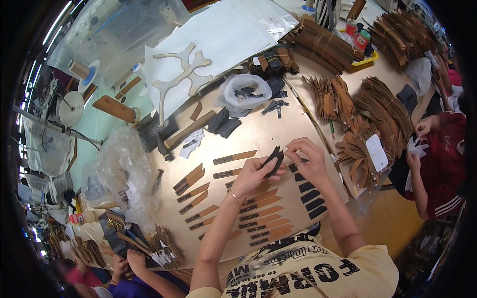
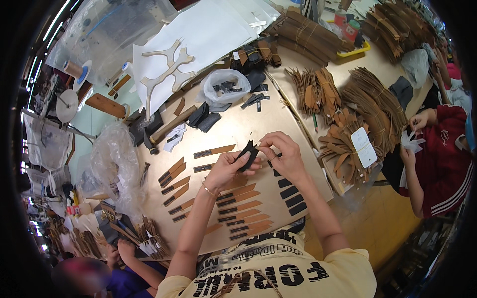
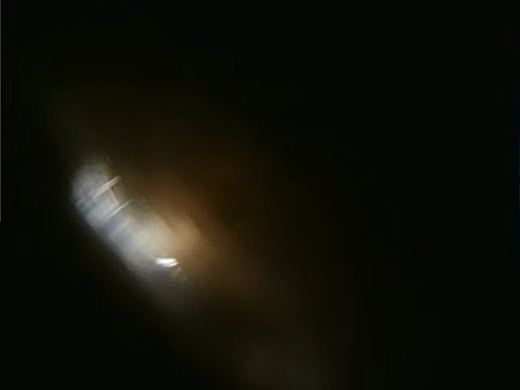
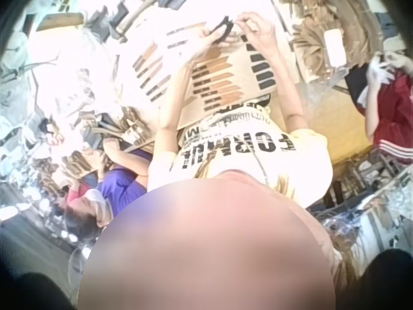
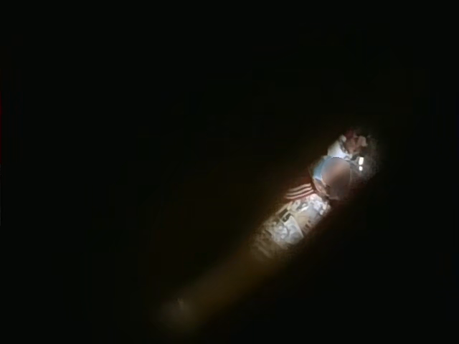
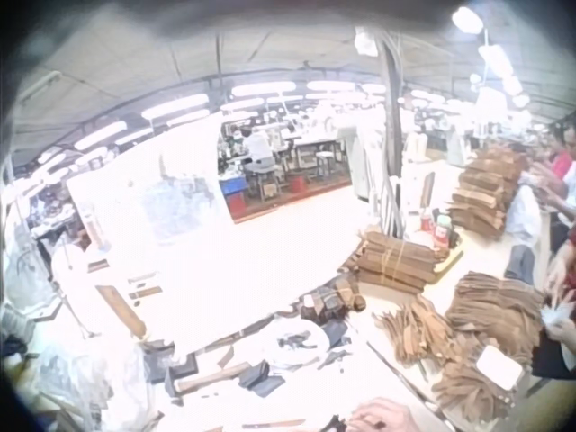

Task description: The person arranges and aligns small leather pieces on a worktable, repeatedly picking up, positioning, and adjusting them. They handle both light and dark leather strips, organizing them into neat rows while occasionally shifting other items on the table.

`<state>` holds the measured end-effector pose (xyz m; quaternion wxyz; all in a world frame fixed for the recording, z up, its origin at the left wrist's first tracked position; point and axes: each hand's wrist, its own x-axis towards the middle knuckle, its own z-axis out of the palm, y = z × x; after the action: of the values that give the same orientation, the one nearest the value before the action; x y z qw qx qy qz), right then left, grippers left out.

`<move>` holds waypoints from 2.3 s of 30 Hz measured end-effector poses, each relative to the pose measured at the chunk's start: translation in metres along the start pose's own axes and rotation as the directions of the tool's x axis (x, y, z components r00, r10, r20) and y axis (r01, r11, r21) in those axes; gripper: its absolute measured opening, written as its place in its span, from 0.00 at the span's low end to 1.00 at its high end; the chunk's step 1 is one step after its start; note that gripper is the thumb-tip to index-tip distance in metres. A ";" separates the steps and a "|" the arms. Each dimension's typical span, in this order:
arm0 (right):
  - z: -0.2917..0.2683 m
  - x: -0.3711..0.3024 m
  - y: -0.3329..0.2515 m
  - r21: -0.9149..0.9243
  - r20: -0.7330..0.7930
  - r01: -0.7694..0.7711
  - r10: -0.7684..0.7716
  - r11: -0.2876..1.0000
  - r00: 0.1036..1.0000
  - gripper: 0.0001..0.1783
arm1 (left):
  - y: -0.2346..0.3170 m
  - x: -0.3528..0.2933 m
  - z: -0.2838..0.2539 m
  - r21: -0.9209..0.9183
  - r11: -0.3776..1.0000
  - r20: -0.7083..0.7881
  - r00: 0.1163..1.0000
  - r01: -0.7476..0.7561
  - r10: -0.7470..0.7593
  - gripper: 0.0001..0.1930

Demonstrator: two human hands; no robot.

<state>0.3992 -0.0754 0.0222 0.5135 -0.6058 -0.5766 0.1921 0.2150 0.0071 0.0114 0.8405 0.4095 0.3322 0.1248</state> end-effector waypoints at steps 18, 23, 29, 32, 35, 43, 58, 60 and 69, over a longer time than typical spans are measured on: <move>-0.022 -0.001 0.041 -0.429 -0.009 -0.266 0.290 0.863 0.957 0.07 | 0.003 -0.014 -0.014 0.054 0.982 -0.378 0.906 -0.183 0.190 0.20; -0.025 -0.001 0.032 -0.432 0.026 -0.296 0.340 0.852 0.940 0.09 | -0.002 -0.014 -0.006 -0.093 0.980 -0.267 0.953 -0.174 0.144 0.21; -0.020 0.003 0.014 -0.317 -0.028 -0.246 0.251 0.916 0.968 0.16 | -0.004 -0.005 0.008 -0.105 0.989 -0.136 0.987 -0.105 0.090 0.17; -0.010 0.005 0.005 -0.059 0.081 -0.214 0.218 0.975 0.972 0.20 | -0.004 -0.003 0.013 -0.073 0.993 -0.130 0.988 -0.094 0.084 0.16; 0.003 0.005 0.000 0.034 0.126 -0.182 0.177 0.983 0.976 0.20 | -0.004 -0.004 0.014 -0.053 0.995 -0.132 0.988 -0.084 0.076 0.16; 0.021 -0.004 -0.008 -0.016 -0.098 -0.108 0.106 0.994 0.990 0.16 | -0.007 -0.004 0.014 -0.223 0.969 -0.117 0.990 -0.101 0.076 0.15; 0.019 -0.006 -0.012 0.063 -0.123 -0.234 0.240 0.970 0.963 0.15 | -0.009 -0.009 0.012 -0.092 0.986 -0.137 0.983 -0.139 0.126 0.14; 0.019 -0.006 -0.013 0.066 -0.086 -0.247 0.252 0.967 0.964 0.15 | -0.009 -0.010 0.015 -0.088 0.986 -0.160 0.979 -0.140 0.125 0.15; 0.013 -0.002 -0.010 0.168 0.049 -0.227 0.222 0.959 0.974 0.10 | 0.000 -0.015 0.017 0.115 0.987 -0.167 0.978 -0.109 0.128 0.15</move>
<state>0.3827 -0.0740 0.0244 0.5304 -0.6175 -0.4930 0.3071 0.2148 -0.0108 0.0257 0.7767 0.4597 0.3853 0.1923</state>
